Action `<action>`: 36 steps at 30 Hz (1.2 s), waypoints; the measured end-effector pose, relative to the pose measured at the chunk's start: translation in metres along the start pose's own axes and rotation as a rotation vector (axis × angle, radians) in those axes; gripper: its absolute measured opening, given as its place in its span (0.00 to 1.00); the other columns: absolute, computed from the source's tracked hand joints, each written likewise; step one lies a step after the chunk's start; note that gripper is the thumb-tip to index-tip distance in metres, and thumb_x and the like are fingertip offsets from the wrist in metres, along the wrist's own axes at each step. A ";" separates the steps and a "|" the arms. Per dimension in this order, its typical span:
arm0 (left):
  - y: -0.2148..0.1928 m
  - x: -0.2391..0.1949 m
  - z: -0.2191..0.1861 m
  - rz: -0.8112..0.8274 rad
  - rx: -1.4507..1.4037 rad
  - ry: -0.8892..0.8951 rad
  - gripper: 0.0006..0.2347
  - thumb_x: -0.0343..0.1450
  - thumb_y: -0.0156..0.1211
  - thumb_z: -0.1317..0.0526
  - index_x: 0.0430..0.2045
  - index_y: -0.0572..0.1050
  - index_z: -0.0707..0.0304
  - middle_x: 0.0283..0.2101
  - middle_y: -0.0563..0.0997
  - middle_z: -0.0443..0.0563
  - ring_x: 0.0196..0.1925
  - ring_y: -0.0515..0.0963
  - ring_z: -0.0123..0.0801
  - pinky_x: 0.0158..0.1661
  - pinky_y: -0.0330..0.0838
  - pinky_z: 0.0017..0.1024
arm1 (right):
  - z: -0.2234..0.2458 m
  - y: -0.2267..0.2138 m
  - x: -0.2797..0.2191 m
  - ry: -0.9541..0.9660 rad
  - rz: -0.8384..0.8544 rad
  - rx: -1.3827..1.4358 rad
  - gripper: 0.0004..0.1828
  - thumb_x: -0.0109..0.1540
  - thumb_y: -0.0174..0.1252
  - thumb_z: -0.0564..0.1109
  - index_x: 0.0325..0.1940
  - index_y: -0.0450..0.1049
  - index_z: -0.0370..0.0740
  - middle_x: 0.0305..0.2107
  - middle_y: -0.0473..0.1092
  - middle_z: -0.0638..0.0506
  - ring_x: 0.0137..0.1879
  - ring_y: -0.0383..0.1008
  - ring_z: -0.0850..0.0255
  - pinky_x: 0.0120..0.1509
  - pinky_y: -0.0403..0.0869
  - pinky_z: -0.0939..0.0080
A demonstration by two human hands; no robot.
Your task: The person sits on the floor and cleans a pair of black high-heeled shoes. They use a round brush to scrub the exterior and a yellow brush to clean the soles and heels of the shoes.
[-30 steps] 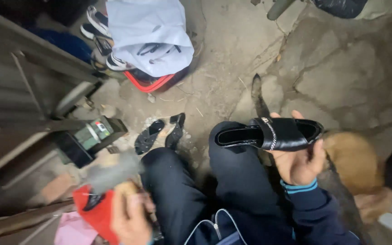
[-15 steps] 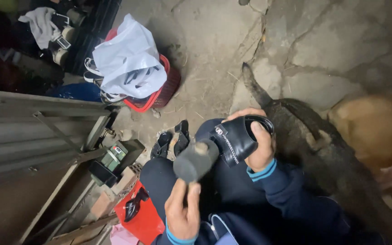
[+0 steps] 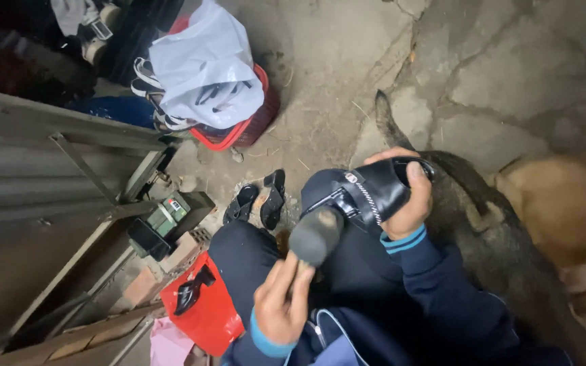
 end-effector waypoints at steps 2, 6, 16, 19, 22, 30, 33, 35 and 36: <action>-0.007 -0.019 0.004 -0.093 -0.014 0.043 0.12 0.74 0.56 0.67 0.49 0.76 0.76 0.43 0.82 0.64 0.41 0.83 0.46 0.43 0.79 0.33 | 0.006 0.005 0.003 0.005 -0.028 -0.005 0.25 0.63 0.50 0.60 0.41 0.75 0.34 0.32 0.76 0.38 0.38 0.77 0.50 0.44 0.76 0.53; 0.006 -0.015 0.027 -0.003 -0.053 0.026 0.12 0.73 0.59 0.68 0.49 0.75 0.78 0.39 0.84 0.61 0.36 0.82 0.41 0.42 0.78 0.33 | -0.007 -0.007 0.003 0.068 -0.031 0.119 0.23 0.62 0.54 0.61 0.43 0.76 0.37 0.33 0.76 0.37 0.40 0.77 0.49 0.45 0.76 0.50; -0.013 -0.035 0.045 -0.213 -0.017 -0.179 0.17 0.70 0.65 0.65 0.49 0.76 0.82 0.50 0.83 0.69 0.52 0.84 0.40 0.51 0.80 0.34 | -0.004 0.019 0.039 0.236 0.220 0.104 0.26 0.62 0.53 0.60 0.36 0.77 0.32 0.32 0.76 0.37 0.36 0.78 0.45 0.41 0.77 0.47; -0.020 -0.027 0.035 -0.348 -0.039 -0.232 0.15 0.73 0.58 0.63 0.50 0.77 0.75 0.43 0.86 0.59 0.40 0.83 0.33 0.43 0.79 0.31 | -0.017 0.023 0.045 0.320 0.296 0.146 0.23 0.63 0.54 0.56 0.39 0.78 0.30 0.32 0.77 0.34 0.35 0.79 0.46 0.41 0.80 0.51; -0.006 -0.006 0.027 -0.046 -0.057 -0.090 0.17 0.73 0.59 0.65 0.57 0.73 0.75 0.56 0.81 0.65 0.56 0.83 0.40 0.54 0.76 0.32 | -0.030 0.026 0.052 0.388 0.357 0.137 0.23 0.67 0.50 0.55 0.46 0.74 0.29 0.36 0.76 0.32 0.39 0.79 0.45 0.47 0.79 0.48; -0.004 -0.001 0.008 0.024 -0.096 -0.099 0.18 0.73 0.59 0.64 0.56 0.73 0.75 0.46 0.86 0.61 0.44 0.87 0.38 0.45 0.81 0.32 | -0.031 0.040 0.048 0.565 0.286 0.072 0.27 0.65 0.50 0.58 0.38 0.76 0.28 0.29 0.76 0.31 0.31 0.79 0.44 0.39 0.80 0.47; -0.018 -0.017 -0.013 -0.229 -0.105 -0.016 0.05 0.70 0.60 0.70 0.35 0.79 0.74 0.36 0.84 0.58 0.35 0.81 0.36 0.42 0.77 0.30 | -0.038 0.041 0.043 0.644 0.361 -0.019 0.27 0.68 0.47 0.60 0.40 0.76 0.31 0.30 0.78 0.32 0.31 0.80 0.48 0.37 0.79 0.54; -0.001 -0.014 -0.001 -0.101 -0.042 -0.011 0.11 0.71 0.60 0.67 0.45 0.77 0.74 0.42 0.84 0.60 0.40 0.84 0.38 0.45 0.78 0.31 | -0.042 0.040 0.039 0.695 0.402 -0.049 0.28 0.67 0.47 0.61 0.39 0.76 0.30 0.30 0.77 0.30 0.33 0.80 0.45 0.39 0.80 0.50; 0.008 -0.010 0.005 0.015 0.020 0.001 0.17 0.73 0.60 0.64 0.55 0.75 0.74 0.49 0.85 0.62 0.45 0.86 0.40 0.48 0.79 0.32 | -0.044 0.046 0.037 0.739 0.456 -0.084 0.30 0.67 0.47 0.61 0.39 0.76 0.29 0.29 0.77 0.28 0.34 0.80 0.42 0.42 0.80 0.47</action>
Point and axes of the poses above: each hand's wrist, its own x-axis towards the middle knuckle, its own y-axis out of the palm, z = x × y, the point moved 6 cm from there along x, towards the middle knuckle
